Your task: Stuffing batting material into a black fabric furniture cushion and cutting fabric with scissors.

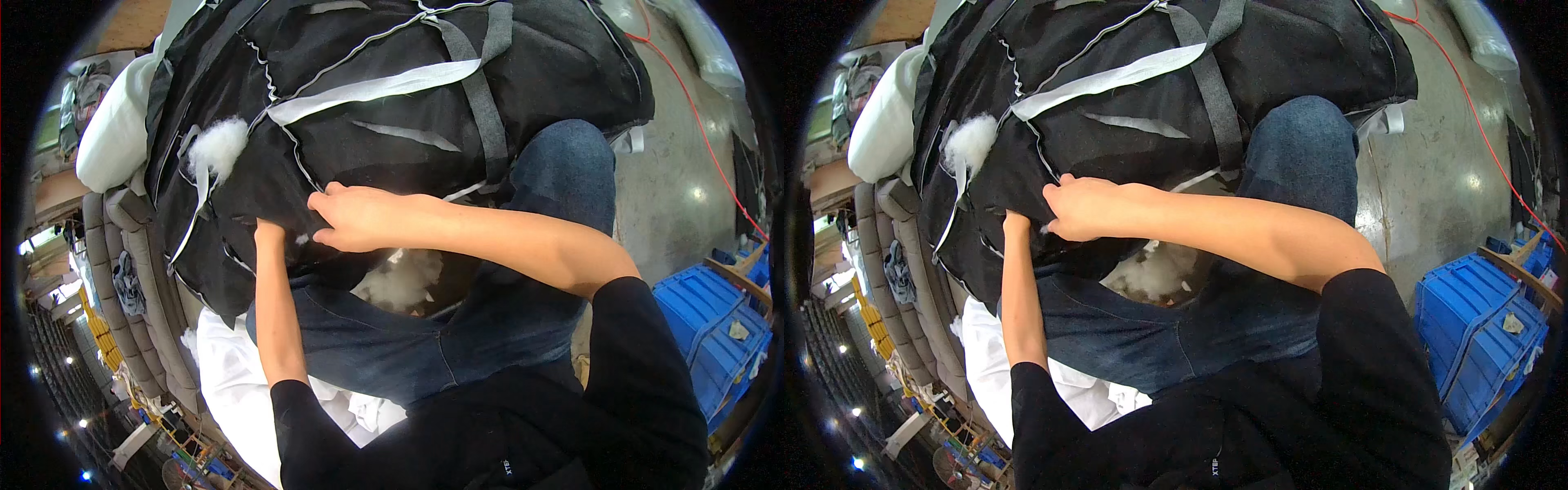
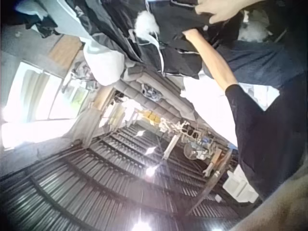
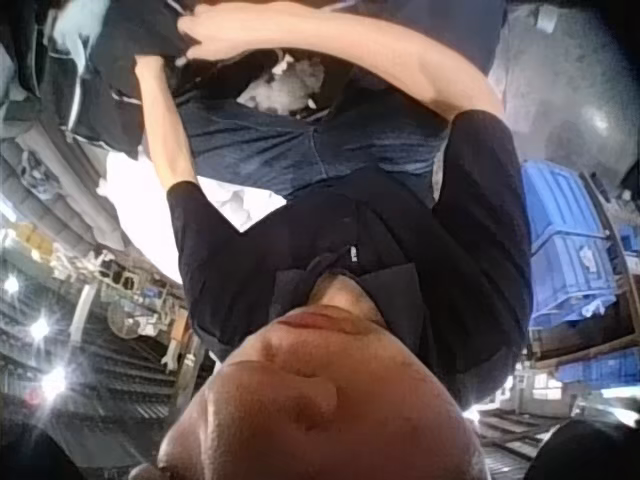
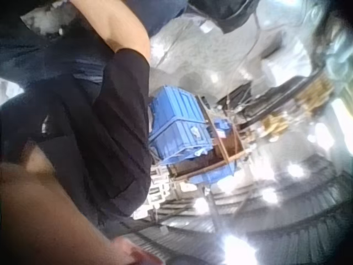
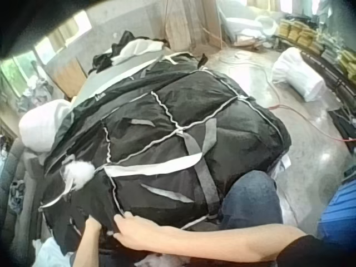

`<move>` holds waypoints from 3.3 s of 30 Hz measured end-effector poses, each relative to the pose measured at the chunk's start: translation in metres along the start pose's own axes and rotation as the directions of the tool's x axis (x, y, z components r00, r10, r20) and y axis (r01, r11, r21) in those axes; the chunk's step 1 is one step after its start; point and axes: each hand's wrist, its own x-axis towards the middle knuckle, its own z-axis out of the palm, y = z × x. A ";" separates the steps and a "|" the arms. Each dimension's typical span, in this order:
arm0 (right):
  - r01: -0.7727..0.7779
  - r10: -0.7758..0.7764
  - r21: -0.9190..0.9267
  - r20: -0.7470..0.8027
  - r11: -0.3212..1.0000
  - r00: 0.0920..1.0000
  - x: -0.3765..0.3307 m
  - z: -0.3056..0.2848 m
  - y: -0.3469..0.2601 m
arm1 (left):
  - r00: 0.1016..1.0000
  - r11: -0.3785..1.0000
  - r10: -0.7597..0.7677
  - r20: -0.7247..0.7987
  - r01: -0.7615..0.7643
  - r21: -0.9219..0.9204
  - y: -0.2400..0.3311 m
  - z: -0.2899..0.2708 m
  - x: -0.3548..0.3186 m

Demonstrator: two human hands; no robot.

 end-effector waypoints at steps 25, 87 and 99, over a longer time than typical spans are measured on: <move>-0.012 0.009 0.033 0.101 0.999 0.995 -0.007 0.000 0.007 | 0.978 0.994 -0.062 0.201 0.078 -0.074 -0.040 0.009 -0.025; 0.189 -0.206 -0.520 0.025 0.833 0.978 -0.001 -0.015 0.013 | 0.991 0.992 -0.015 0.130 -0.002 0.125 -0.053 0.034 0.019; 0.160 -0.160 -0.500 0.043 0.851 0.986 -0.016 -0.022 0.016 | 0.992 0.970 -0.109 0.058 0.093 0.225 0.028 -0.031 -0.020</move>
